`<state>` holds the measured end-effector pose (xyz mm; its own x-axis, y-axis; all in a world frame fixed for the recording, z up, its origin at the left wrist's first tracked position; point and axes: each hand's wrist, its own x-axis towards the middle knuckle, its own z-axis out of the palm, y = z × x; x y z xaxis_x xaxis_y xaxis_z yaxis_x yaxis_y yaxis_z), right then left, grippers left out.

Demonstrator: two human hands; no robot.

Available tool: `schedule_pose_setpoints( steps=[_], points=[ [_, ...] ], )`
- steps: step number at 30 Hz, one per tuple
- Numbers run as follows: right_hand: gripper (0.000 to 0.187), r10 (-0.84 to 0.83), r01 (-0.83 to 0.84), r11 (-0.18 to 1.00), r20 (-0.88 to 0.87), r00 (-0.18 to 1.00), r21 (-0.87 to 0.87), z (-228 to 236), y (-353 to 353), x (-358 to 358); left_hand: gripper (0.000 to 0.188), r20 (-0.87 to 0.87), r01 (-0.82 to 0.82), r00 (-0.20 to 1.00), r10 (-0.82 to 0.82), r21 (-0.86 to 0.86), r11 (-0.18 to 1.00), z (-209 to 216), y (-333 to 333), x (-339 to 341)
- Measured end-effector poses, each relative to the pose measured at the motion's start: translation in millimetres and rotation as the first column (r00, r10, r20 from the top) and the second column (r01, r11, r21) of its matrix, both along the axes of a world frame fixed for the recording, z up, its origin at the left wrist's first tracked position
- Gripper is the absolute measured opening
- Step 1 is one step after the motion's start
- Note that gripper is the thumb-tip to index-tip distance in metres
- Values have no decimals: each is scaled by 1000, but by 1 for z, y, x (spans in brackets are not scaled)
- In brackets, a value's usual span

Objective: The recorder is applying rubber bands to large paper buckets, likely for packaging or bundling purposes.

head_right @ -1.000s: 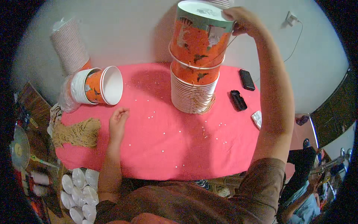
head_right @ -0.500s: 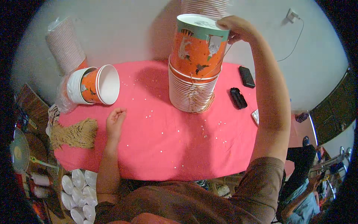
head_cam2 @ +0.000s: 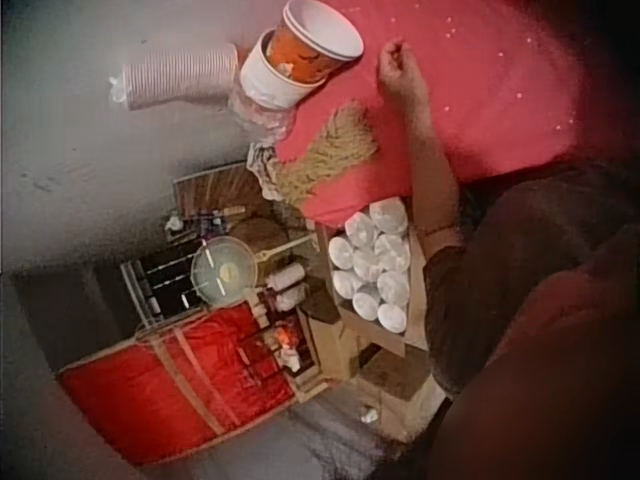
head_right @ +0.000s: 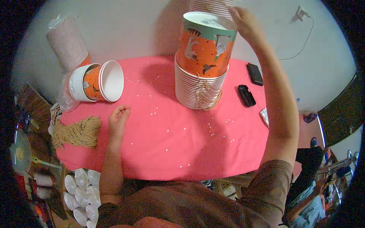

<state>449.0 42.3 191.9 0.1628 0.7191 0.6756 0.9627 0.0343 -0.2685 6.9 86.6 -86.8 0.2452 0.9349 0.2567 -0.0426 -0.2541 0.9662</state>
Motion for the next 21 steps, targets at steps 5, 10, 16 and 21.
schedule_pose_setpoints(
  steps=[5, 10, 16, 21],
  points=[
    [21, 9, -322, 764, 489, 872, 559, -19, -33, -96, 16, 21, -36, 999, 36, -27, 999, 9, -5, -3],
    [36, 448, -600, 783, 520, 727, 164, -112, -11, -201, 16, 144, -95, 985, 99, -35, 995, 10, 7, -19],
    [44, 673, -691, 722, -237, 700, 11, -239, 78, -301, 29, 235, -260, 943, 237, 70, 963, 5, 37, -35],
    [31, 634, -711, 693, -565, 527, 115, -265, 135, -367, 52, 5, -474, 858, 514, 392, 788, -4, 61, -53]
  ],
)
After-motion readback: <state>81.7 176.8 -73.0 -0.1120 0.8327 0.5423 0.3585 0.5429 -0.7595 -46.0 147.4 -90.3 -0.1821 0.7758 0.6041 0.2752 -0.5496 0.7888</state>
